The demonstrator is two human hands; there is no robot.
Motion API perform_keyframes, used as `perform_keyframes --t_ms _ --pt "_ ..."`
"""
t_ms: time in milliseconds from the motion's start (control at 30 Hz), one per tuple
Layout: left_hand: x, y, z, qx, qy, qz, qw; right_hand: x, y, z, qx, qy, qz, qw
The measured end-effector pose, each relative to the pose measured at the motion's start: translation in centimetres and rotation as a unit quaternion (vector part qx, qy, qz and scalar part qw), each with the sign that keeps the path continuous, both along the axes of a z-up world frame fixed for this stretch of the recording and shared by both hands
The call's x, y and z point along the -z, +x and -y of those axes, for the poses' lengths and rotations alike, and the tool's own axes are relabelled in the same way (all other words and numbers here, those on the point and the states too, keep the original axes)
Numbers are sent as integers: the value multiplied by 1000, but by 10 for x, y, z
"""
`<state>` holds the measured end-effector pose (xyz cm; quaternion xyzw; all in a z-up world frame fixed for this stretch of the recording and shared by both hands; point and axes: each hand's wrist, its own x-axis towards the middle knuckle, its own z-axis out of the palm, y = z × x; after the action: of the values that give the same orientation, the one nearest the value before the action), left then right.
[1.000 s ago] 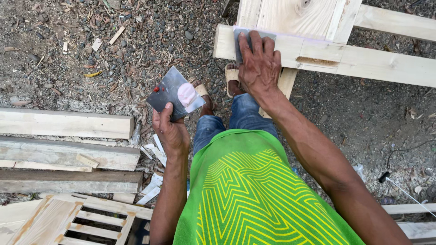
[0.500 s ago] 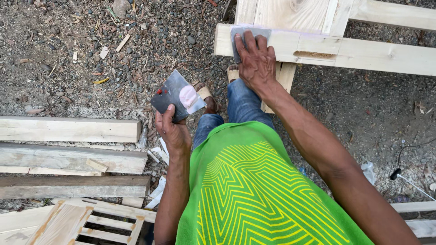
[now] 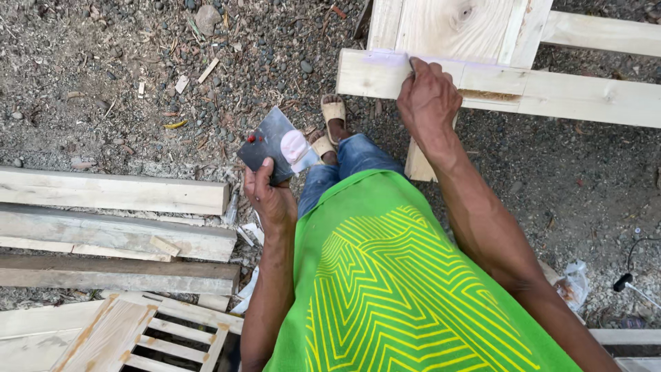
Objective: The person applies wood filler to the joints of a wooden frame using metal scrapers and sands the surface with sandpaper. They handle the frame and tools while working in an outdoor shop.
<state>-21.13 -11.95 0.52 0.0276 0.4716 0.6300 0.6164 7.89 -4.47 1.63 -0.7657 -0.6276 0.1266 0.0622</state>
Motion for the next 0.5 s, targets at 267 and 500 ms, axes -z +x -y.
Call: perform_keyframes --t_ms 267,500 --pt "6 9 -33 23 13 8 1000 -3 -65 -31 -58 -63 -69 994" --pt "14 -2 -62 47 -20 2 999 -28 -55 6 -108 -44 54 992"
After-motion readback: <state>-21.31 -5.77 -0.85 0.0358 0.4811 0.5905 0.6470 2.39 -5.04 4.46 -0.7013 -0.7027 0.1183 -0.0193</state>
